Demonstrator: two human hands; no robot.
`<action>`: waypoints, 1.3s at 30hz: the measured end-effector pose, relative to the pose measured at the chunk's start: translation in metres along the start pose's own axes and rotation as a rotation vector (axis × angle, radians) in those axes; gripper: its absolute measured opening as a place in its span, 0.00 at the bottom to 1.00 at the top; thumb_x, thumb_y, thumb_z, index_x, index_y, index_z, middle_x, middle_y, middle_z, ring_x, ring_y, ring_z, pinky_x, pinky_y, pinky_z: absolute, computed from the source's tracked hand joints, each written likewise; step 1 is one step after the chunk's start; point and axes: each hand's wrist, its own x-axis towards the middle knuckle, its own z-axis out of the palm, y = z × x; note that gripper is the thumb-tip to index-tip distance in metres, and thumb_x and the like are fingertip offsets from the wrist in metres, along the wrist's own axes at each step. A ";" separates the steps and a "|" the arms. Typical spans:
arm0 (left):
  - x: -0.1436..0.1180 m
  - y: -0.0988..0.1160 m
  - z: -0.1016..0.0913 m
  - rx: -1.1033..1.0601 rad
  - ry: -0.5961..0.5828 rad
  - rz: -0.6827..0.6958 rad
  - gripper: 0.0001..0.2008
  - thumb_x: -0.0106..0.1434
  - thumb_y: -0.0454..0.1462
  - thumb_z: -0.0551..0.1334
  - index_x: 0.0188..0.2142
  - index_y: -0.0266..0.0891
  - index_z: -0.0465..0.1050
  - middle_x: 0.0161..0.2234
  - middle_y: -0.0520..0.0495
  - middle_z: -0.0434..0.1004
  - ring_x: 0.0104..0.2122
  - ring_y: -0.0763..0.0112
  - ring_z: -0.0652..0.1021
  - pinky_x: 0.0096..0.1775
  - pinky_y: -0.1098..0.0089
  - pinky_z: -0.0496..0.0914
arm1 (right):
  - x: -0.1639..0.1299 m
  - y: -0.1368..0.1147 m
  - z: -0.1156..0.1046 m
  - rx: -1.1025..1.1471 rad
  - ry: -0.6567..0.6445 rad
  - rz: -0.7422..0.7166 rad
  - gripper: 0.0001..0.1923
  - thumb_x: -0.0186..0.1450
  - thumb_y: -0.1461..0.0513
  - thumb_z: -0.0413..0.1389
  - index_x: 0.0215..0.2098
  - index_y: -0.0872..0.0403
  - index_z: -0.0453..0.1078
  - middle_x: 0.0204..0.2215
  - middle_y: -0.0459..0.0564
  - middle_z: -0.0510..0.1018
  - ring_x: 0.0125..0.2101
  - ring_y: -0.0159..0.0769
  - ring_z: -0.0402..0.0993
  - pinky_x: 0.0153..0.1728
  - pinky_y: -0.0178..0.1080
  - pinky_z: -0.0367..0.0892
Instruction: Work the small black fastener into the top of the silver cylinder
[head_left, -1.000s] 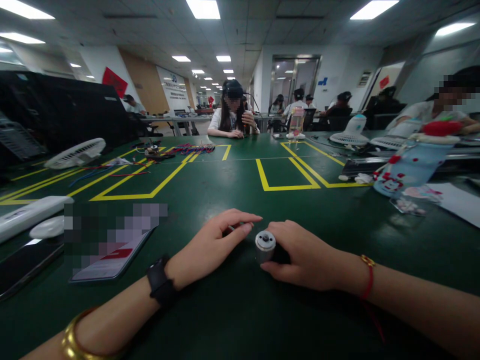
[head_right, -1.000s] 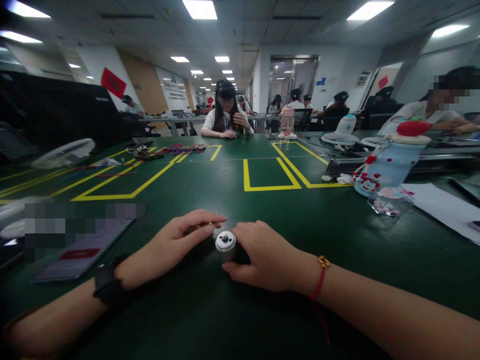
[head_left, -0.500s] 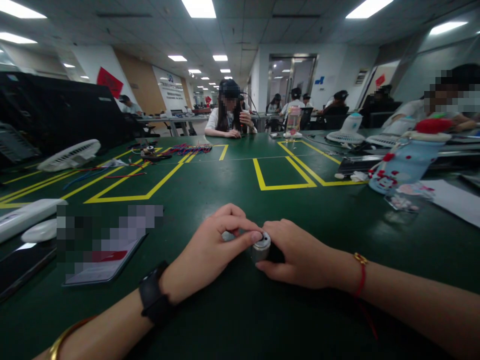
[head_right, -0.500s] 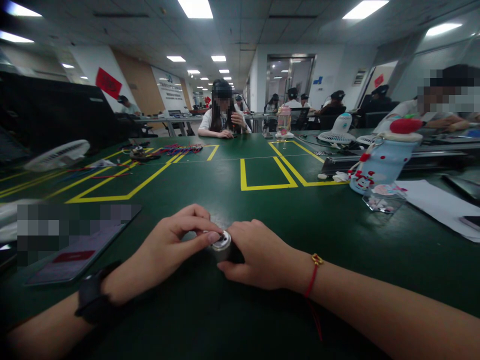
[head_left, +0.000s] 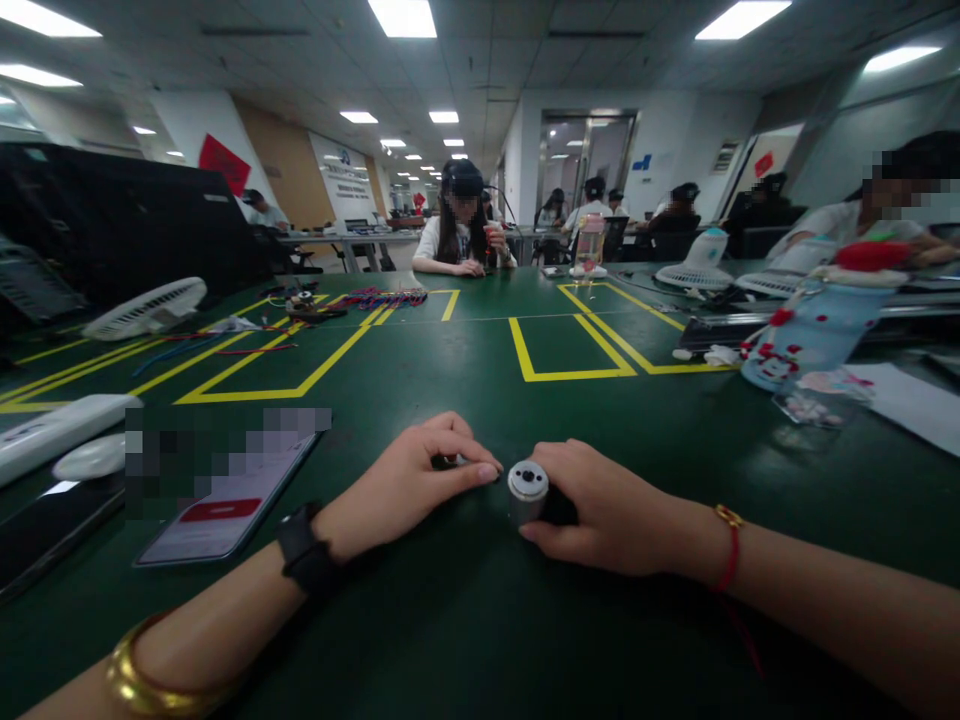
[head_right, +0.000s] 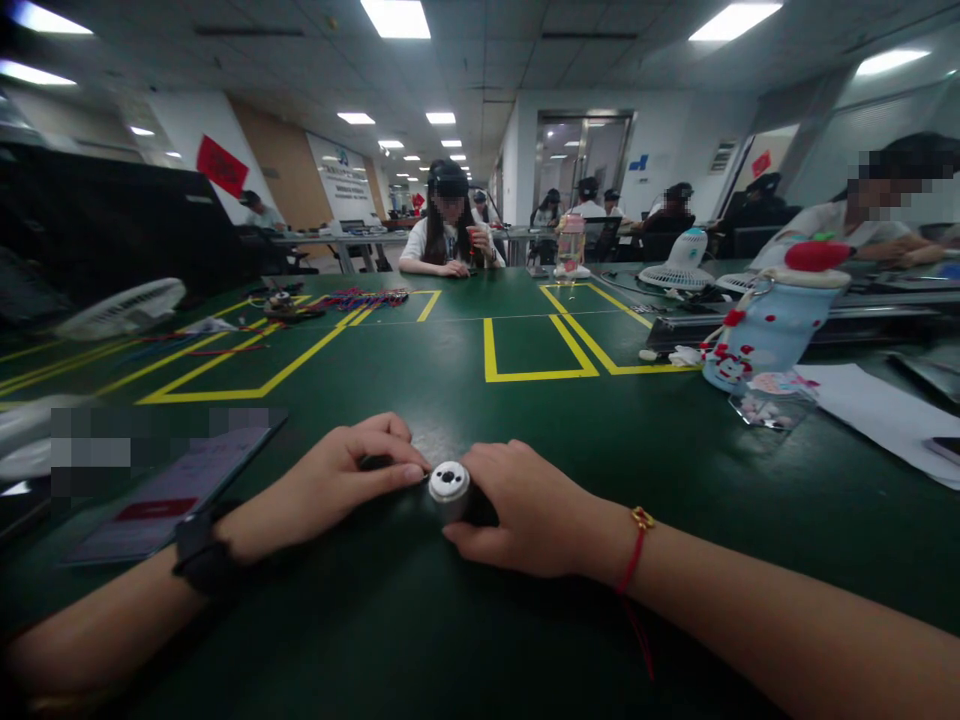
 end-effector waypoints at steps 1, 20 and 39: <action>0.000 -0.002 0.000 0.019 -0.034 0.011 0.08 0.64 0.43 0.62 0.38 0.46 0.80 0.35 0.51 0.67 0.36 0.70 0.71 0.40 0.67 0.65 | 0.000 0.000 0.000 -0.002 -0.003 0.002 0.11 0.59 0.58 0.60 0.36 0.54 0.64 0.33 0.47 0.71 0.31 0.35 0.62 0.33 0.38 0.56; 0.000 -0.006 -0.003 0.077 -0.156 0.088 0.09 0.63 0.43 0.62 0.41 0.48 0.80 0.41 0.48 0.73 0.43 0.65 0.72 0.47 0.62 0.66 | 0.000 -0.001 0.000 0.009 -0.015 0.009 0.12 0.60 0.57 0.59 0.37 0.54 0.65 0.34 0.49 0.72 0.32 0.36 0.64 0.34 0.39 0.58; 0.007 -0.023 -0.002 -0.215 0.190 -0.179 0.15 0.64 0.37 0.58 0.51 0.42 0.71 0.39 0.49 0.76 0.39 0.68 0.75 0.43 0.65 0.67 | 0.000 -0.001 -0.001 0.010 -0.014 0.002 0.12 0.59 0.57 0.60 0.37 0.54 0.65 0.34 0.48 0.72 0.32 0.36 0.63 0.33 0.39 0.57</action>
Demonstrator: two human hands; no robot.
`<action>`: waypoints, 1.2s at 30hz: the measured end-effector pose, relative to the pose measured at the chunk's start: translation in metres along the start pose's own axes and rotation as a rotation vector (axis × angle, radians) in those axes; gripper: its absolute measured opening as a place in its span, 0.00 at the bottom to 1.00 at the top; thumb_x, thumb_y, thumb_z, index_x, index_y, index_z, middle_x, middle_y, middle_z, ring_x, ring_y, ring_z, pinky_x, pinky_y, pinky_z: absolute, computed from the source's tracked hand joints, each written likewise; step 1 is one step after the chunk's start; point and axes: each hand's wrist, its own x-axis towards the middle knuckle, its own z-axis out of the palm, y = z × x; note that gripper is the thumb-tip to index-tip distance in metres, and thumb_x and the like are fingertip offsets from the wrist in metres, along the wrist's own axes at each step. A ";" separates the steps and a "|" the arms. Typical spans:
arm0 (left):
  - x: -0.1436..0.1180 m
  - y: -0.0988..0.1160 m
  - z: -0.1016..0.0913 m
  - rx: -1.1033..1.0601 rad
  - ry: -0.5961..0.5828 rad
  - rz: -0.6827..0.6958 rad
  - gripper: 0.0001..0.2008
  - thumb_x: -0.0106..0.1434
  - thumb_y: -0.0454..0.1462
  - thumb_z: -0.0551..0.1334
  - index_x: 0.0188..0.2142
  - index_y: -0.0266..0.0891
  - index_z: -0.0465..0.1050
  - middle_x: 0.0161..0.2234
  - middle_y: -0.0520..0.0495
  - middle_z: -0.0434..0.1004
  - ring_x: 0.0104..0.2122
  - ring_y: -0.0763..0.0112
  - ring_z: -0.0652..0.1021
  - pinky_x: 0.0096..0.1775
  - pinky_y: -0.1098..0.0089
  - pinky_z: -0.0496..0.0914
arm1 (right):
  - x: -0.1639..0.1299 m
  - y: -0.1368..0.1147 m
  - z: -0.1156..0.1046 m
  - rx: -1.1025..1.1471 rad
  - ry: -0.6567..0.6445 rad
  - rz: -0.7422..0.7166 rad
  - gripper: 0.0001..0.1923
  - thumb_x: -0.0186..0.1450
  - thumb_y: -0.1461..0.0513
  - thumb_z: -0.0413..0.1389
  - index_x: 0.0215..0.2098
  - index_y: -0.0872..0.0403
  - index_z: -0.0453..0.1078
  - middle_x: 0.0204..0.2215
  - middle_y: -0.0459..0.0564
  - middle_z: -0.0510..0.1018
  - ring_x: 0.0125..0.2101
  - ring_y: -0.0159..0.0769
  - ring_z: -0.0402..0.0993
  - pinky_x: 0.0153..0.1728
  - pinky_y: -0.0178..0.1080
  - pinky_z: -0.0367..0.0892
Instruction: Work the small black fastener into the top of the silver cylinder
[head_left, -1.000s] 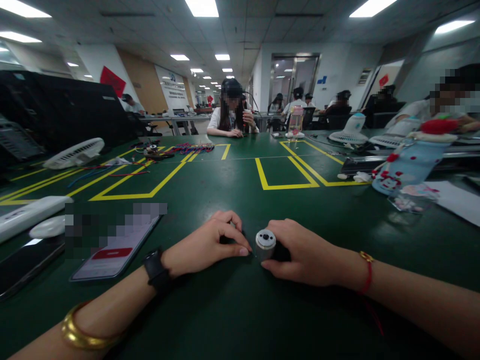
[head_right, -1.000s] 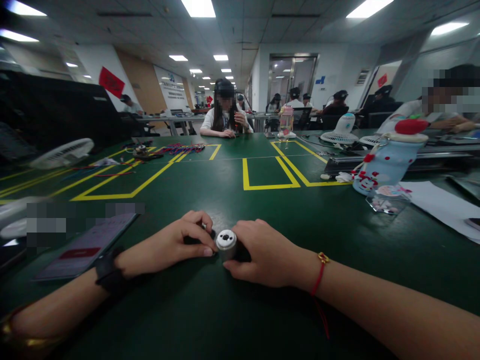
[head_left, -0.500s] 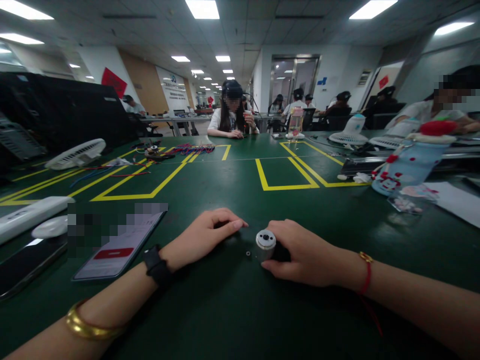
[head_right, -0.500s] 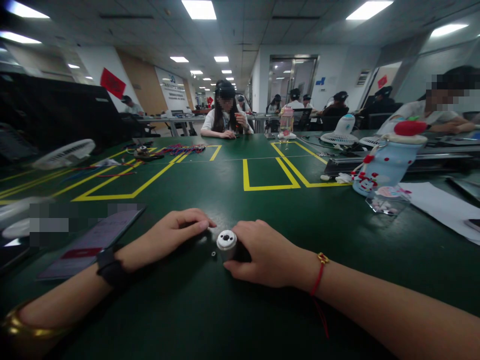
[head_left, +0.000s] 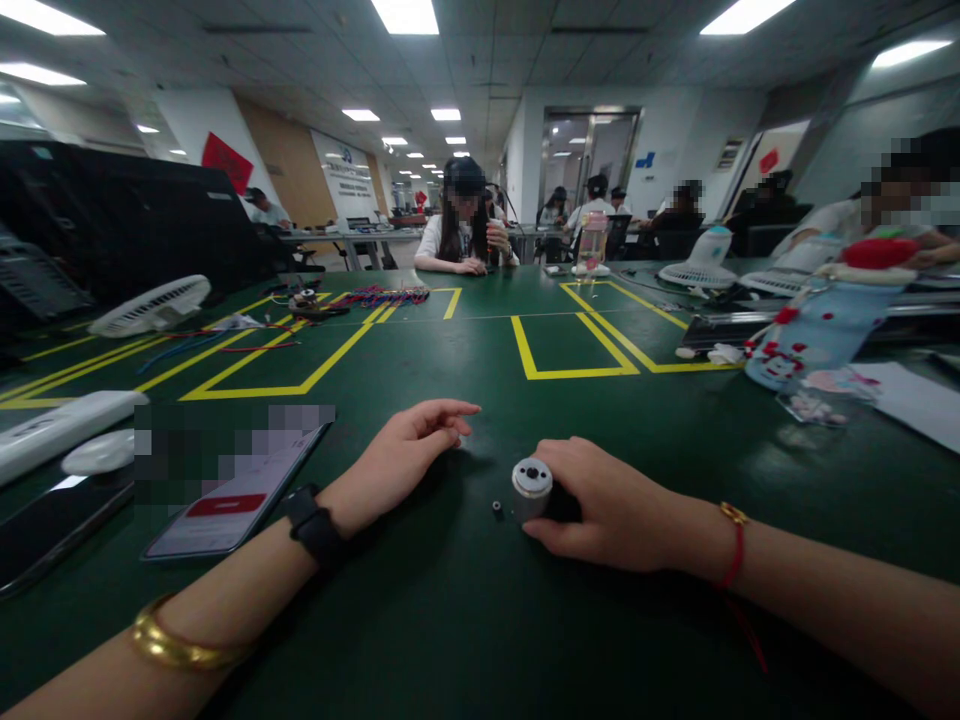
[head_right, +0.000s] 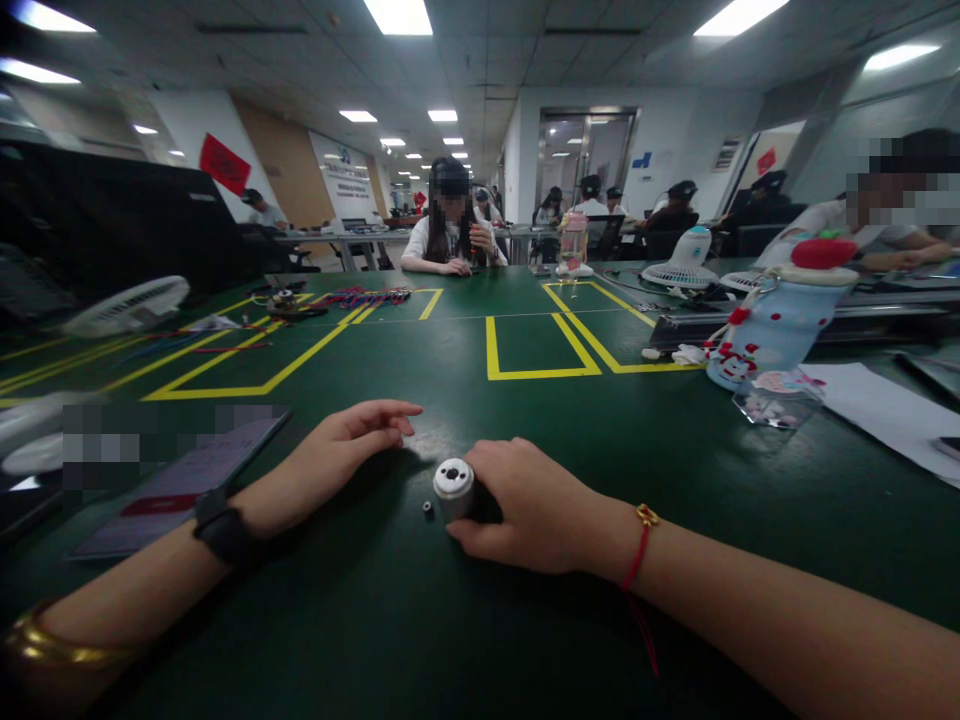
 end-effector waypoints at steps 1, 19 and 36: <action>0.000 0.000 0.000 0.002 -0.004 0.002 0.15 0.64 0.38 0.58 0.50 0.42 0.71 0.39 0.49 0.76 0.39 0.67 0.75 0.43 0.65 0.67 | 0.000 0.000 0.000 -0.002 0.000 0.002 0.12 0.59 0.57 0.60 0.37 0.54 0.65 0.34 0.48 0.72 0.32 0.36 0.64 0.33 0.39 0.57; -0.008 0.010 0.001 0.155 -0.239 0.153 0.10 0.61 0.34 0.61 0.42 0.41 0.76 0.42 0.47 0.77 0.42 0.65 0.76 0.46 0.63 0.68 | 0.000 0.002 0.002 -0.007 0.012 -0.003 0.12 0.59 0.57 0.60 0.36 0.54 0.65 0.33 0.48 0.72 0.31 0.36 0.63 0.33 0.38 0.57; -0.022 0.034 0.017 0.248 -0.009 0.326 0.08 0.66 0.36 0.61 0.43 0.45 0.77 0.42 0.49 0.73 0.42 0.68 0.74 0.46 0.67 0.67 | -0.001 0.003 0.002 0.000 0.014 -0.010 0.12 0.60 0.58 0.60 0.37 0.54 0.64 0.34 0.48 0.72 0.32 0.36 0.64 0.33 0.39 0.58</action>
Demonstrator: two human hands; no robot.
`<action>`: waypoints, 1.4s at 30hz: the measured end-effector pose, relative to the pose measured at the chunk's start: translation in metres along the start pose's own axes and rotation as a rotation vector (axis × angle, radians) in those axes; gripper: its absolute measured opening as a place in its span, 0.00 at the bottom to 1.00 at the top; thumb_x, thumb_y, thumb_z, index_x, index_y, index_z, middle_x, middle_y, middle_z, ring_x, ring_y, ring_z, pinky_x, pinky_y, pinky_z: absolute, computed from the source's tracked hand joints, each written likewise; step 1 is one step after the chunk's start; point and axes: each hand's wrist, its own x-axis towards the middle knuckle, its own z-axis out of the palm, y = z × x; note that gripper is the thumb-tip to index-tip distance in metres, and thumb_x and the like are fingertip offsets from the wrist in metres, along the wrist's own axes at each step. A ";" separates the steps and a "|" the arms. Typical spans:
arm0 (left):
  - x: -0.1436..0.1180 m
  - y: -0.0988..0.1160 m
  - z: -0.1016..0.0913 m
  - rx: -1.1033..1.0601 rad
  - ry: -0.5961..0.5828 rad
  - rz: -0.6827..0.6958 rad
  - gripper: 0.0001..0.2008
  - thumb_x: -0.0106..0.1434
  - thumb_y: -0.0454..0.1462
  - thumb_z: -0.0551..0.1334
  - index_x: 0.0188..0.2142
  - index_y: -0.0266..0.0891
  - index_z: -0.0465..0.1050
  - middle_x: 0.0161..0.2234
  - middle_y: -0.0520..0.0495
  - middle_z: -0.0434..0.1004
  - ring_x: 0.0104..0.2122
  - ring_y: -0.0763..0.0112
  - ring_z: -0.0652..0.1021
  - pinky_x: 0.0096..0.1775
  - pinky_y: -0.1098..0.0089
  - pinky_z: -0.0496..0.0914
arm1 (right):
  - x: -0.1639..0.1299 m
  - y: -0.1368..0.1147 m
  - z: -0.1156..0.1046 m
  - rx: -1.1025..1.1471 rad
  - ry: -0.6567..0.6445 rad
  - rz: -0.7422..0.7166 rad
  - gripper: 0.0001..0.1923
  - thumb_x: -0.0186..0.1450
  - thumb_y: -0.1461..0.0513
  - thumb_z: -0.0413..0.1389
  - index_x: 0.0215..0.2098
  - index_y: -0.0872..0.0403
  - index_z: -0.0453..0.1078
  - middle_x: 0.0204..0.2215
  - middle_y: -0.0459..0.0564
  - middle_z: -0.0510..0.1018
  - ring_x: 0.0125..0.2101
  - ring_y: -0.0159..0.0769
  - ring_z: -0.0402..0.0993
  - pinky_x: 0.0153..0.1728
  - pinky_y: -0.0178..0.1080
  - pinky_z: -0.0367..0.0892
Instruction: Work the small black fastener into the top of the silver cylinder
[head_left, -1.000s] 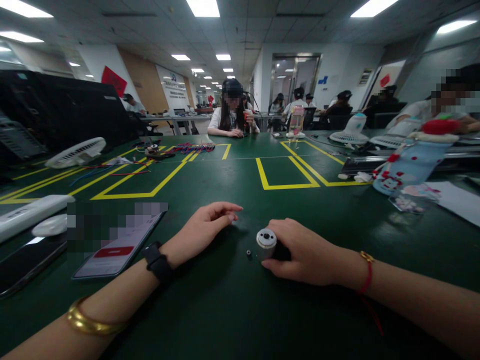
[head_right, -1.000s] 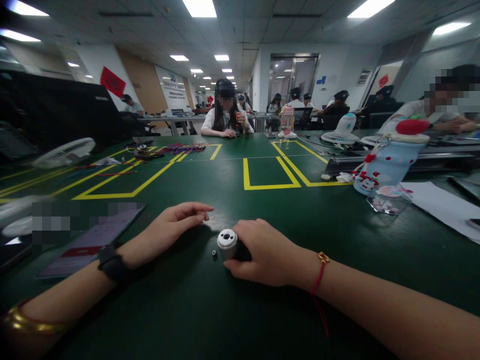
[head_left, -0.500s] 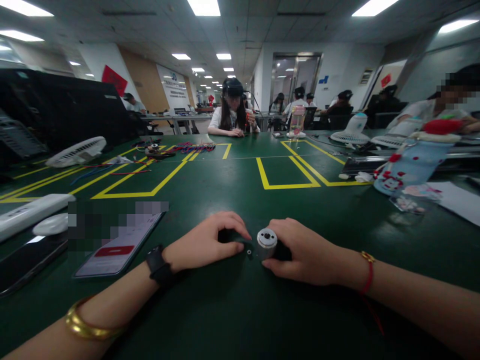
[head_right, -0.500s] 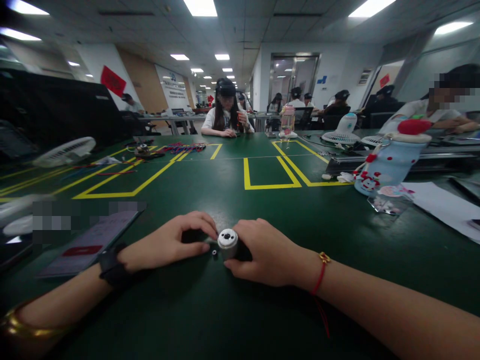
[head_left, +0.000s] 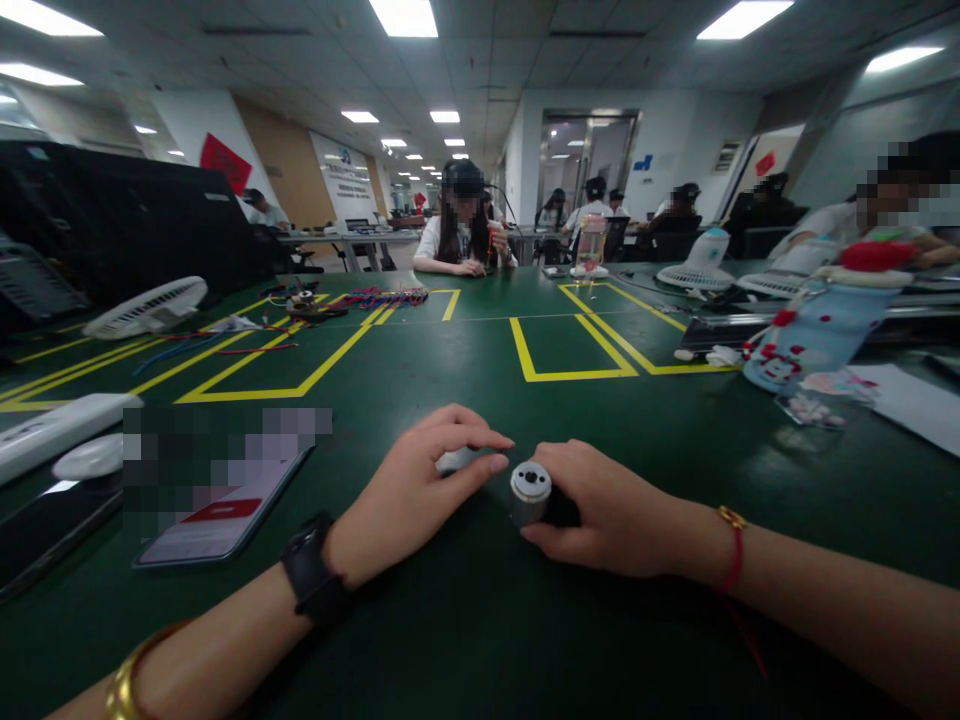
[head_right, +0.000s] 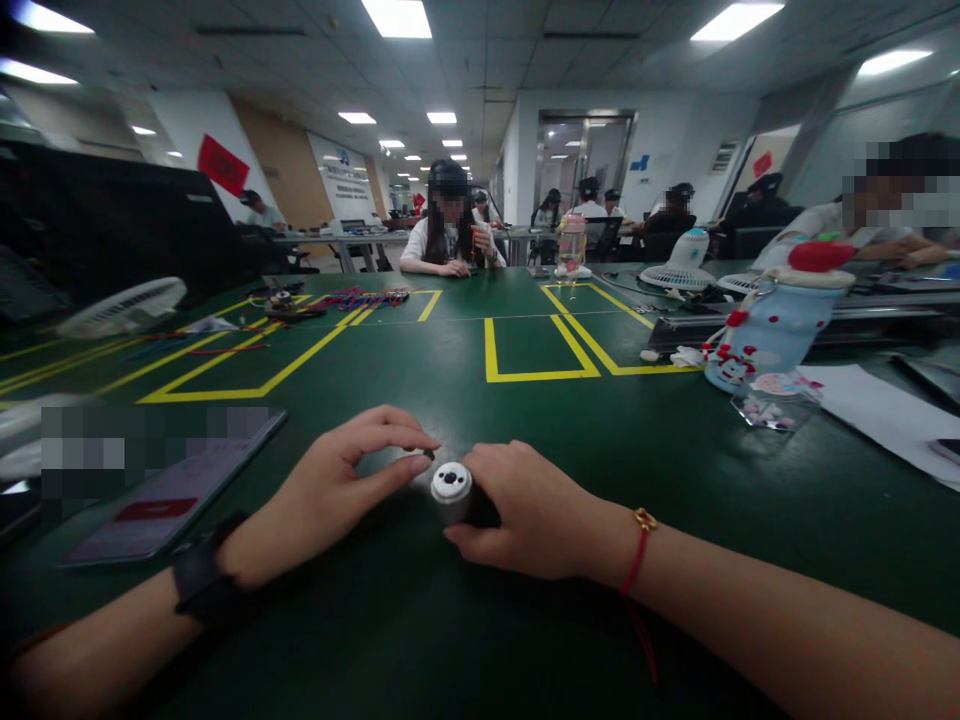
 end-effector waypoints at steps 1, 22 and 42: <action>-0.001 0.002 0.001 -0.005 0.019 0.005 0.08 0.66 0.36 0.61 0.44 0.46 0.77 0.42 0.49 0.73 0.42 0.69 0.74 0.45 0.67 0.68 | 0.000 0.000 0.000 0.002 0.001 -0.002 0.12 0.60 0.58 0.60 0.37 0.54 0.64 0.34 0.48 0.72 0.32 0.36 0.64 0.33 0.39 0.58; -0.003 0.019 0.011 -0.058 -0.037 0.067 0.14 0.67 0.34 0.58 0.50 0.48 0.74 0.44 0.50 0.73 0.44 0.69 0.74 0.47 0.66 0.67 | 0.000 0.000 0.003 0.018 0.020 -0.022 0.14 0.60 0.57 0.59 0.43 0.54 0.67 0.37 0.50 0.74 0.36 0.39 0.69 0.38 0.41 0.61; -0.004 0.018 0.008 -0.064 -0.022 0.091 0.10 0.65 0.30 0.58 0.41 0.41 0.77 0.41 0.48 0.73 0.42 0.67 0.75 0.46 0.65 0.68 | 0.000 0.001 0.003 -0.030 0.001 -0.010 0.12 0.60 0.57 0.59 0.37 0.54 0.64 0.33 0.48 0.72 0.31 0.35 0.63 0.32 0.38 0.56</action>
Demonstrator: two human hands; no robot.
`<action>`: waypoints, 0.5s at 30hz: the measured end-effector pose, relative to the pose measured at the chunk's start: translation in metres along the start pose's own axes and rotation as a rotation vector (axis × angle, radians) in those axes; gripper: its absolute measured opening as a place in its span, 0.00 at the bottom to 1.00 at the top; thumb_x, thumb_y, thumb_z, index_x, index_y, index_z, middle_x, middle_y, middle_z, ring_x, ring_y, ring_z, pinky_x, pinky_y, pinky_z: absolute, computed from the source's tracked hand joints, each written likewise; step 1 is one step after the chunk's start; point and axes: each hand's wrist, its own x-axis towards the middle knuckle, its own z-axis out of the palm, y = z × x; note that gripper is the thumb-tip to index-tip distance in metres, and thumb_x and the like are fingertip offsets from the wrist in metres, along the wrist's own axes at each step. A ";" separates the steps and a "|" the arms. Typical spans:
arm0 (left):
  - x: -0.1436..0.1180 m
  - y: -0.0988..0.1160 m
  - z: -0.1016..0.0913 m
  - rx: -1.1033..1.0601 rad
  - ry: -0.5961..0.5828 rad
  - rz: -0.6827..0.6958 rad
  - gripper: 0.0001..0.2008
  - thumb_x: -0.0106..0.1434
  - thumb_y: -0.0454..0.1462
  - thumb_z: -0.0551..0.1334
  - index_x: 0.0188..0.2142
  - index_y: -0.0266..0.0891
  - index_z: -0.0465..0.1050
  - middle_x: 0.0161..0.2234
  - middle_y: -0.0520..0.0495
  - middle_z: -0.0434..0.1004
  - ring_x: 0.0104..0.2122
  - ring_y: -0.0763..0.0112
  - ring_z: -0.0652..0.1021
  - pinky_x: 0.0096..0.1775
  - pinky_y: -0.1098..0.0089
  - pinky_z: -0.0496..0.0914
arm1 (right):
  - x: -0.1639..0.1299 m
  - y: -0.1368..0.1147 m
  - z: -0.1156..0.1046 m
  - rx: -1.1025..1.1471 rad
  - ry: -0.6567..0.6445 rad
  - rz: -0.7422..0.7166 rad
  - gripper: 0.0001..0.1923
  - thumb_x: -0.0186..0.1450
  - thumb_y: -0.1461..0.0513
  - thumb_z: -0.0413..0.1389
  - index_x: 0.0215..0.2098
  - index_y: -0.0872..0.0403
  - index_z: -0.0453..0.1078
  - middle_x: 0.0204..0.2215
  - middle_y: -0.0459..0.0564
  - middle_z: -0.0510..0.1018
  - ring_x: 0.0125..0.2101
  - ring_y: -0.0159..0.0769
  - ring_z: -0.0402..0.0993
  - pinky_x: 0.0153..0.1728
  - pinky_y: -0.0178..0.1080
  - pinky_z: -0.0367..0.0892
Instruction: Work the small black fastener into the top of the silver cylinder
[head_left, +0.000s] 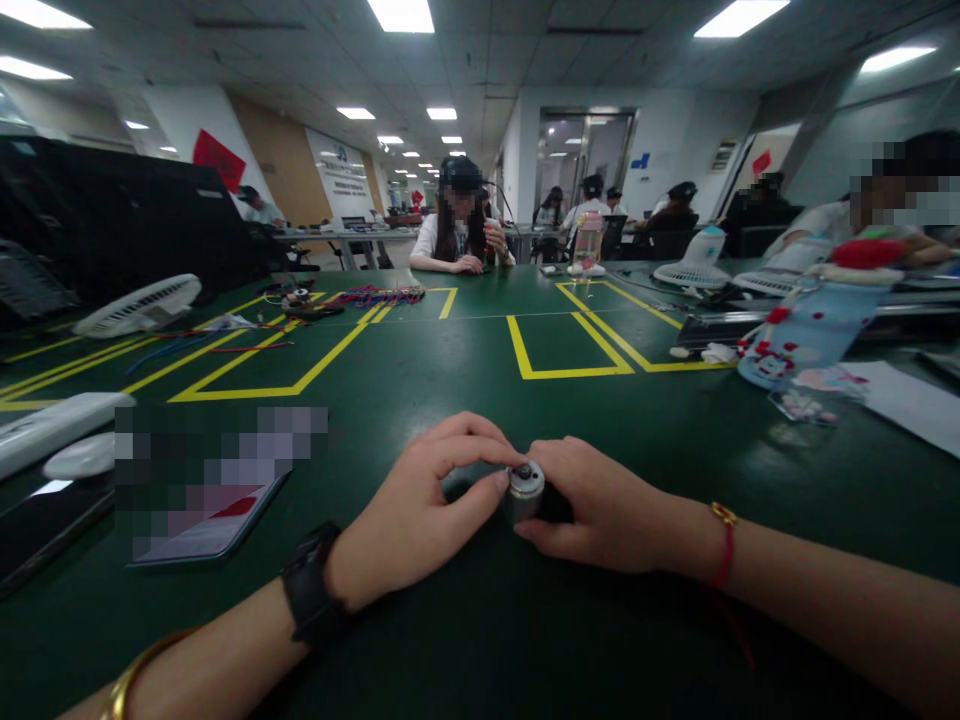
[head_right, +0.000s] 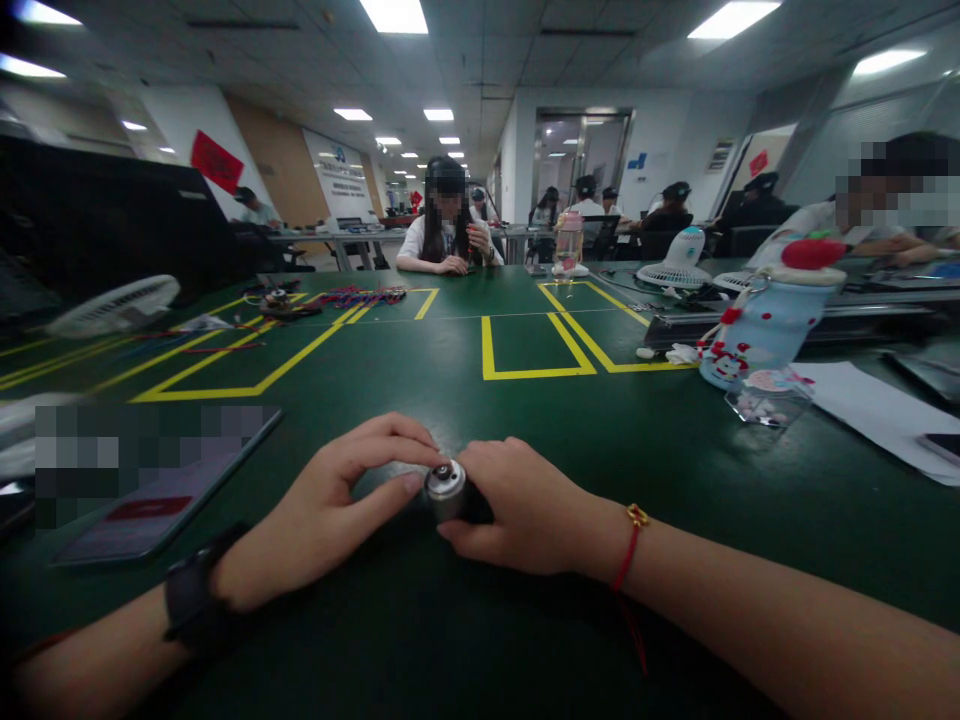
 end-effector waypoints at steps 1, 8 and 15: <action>0.000 0.000 0.000 -0.001 -0.003 0.002 0.11 0.65 0.31 0.58 0.41 0.42 0.77 0.42 0.48 0.73 0.42 0.68 0.75 0.46 0.65 0.68 | 0.000 0.000 0.000 -0.002 0.001 0.000 0.12 0.60 0.57 0.59 0.36 0.54 0.64 0.33 0.48 0.72 0.31 0.35 0.63 0.32 0.38 0.56; 0.001 -0.005 -0.001 -0.029 0.013 -0.069 0.10 0.66 0.33 0.57 0.40 0.41 0.78 0.41 0.48 0.75 0.43 0.68 0.75 0.47 0.66 0.67 | 0.000 0.000 0.000 -0.002 0.005 -0.001 0.12 0.60 0.57 0.60 0.36 0.54 0.64 0.33 0.48 0.72 0.31 0.35 0.63 0.32 0.38 0.56; 0.007 -0.026 -0.004 -0.168 0.084 -0.448 0.11 0.65 0.39 0.58 0.42 0.41 0.78 0.35 0.50 0.78 0.36 0.67 0.76 0.40 0.67 0.67 | 0.000 -0.002 -0.002 0.003 0.018 0.009 0.13 0.59 0.57 0.61 0.37 0.54 0.66 0.34 0.48 0.73 0.32 0.36 0.64 0.34 0.38 0.57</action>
